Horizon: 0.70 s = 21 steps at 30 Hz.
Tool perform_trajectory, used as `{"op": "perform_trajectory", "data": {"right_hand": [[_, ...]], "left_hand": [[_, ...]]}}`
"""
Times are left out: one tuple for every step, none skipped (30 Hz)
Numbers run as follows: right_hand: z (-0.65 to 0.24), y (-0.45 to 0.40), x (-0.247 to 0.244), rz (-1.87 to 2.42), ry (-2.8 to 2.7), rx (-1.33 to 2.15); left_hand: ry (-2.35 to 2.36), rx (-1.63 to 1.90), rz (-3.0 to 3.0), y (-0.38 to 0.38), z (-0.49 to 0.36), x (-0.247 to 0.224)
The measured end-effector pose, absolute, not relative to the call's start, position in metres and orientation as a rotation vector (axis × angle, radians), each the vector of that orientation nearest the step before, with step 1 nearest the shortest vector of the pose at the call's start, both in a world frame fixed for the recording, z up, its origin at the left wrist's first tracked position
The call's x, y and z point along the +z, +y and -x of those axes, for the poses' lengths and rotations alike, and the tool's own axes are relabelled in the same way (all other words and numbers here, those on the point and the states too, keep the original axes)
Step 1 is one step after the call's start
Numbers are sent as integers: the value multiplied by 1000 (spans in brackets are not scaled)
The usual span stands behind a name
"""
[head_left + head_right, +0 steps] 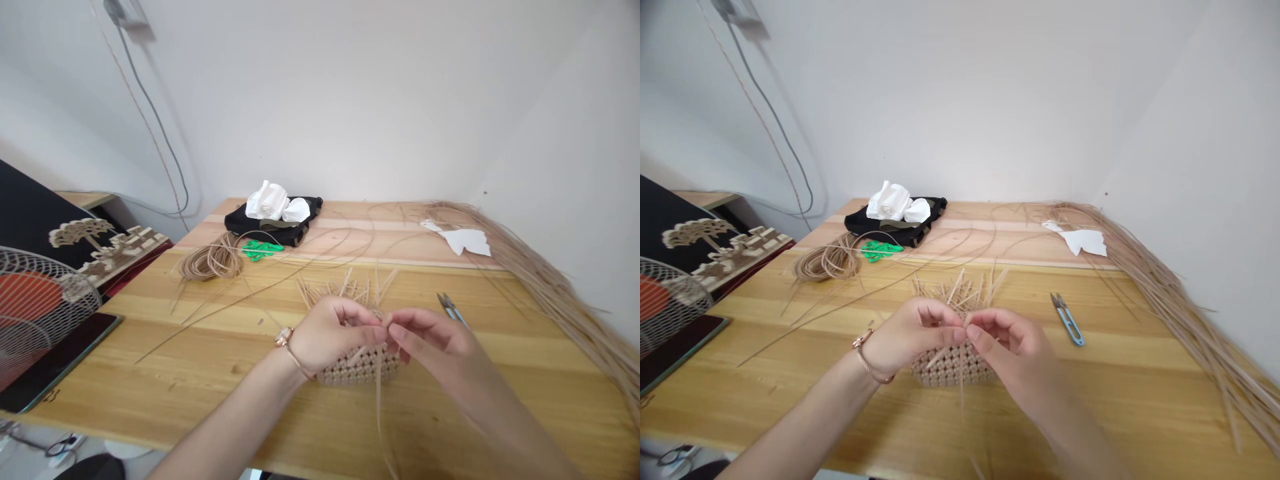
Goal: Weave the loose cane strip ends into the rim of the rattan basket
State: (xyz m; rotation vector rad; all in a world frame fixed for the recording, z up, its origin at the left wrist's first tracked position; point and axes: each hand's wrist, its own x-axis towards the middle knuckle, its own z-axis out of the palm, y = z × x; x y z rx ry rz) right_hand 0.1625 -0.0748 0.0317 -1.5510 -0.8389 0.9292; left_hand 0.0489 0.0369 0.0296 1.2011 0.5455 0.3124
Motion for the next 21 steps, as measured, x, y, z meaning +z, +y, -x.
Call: {"op": "perform_trajectory", "data": {"right_hand": [[-164, -75, 28, 1531, -897, 983], [-164, -76, 25, 1515, -961, 1031], [-165, -77, 20, 1512, -1018, 1060], [-166, -77, 16, 1524, -1056, 1071], [-166, -78, 13, 1548, -1068, 1063], [-167, -78, 10, 1572, -1060, 1047], [-167, -78, 8, 1585, -1037, 1026], [-167, -78, 6, 1584, -1015, 1012], [-167, -77, 6, 1575, -998, 1000], [-167, -77, 6, 1565, -978, 978], [-166, -76, 7, 1559, -949, 945], [-165, -76, 8, 1555, -921, 915], [-165, -76, 10, 1553, -895, 888], [-164, -75, 11, 1551, -880, 871], [-163, -75, 13, 1548, -869, 860], [-163, -75, 14, 1544, -864, 856], [-162, -75, 16, 1542, -853, 845], [-160, -75, 17, 1543, -831, 823], [-158, -75, 19, 1543, -800, 796], [-156, -76, 21, 1543, -772, 772], [-154, -76, 23, 1541, -752, 752]], "left_hand": [[525, 324, -1196, 38, -48, 30], [507, 340, -1195, 39, -48, 29], [497, 357, -1197, 40, -47, 29], [499, 376, -1198, 42, -47, 28], [510, 394, -1196, 43, -47, 27], [524, 408, -1191, 44, -47, 26], [538, 416, -1181, 44, -47, 25], [544, 416, -1170, 45, -47, 25], [547, 409, -1159, 45, -47, 24], [549, 400, -1145, 45, -47, 24], [550, 387, -1132, 45, -48, 24], [548, 373, -1118, 45, -48, 24], [543, 358, -1104, 45, -48, 25], [534, 342, -1089, 45, -48, 25], [526, 328, -1075, 44, -49, 26], [520, 316, -1063, 44, -49, 26], [516, 309, -1056, 43, -50, 26], [513, 308, -1053, 43, -51, 26], [510, 311, -1053, 43, -52, 27], [508, 317, -1054, 43, -52, 27], [506, 323, -1055, 43, -53, 27]]}}
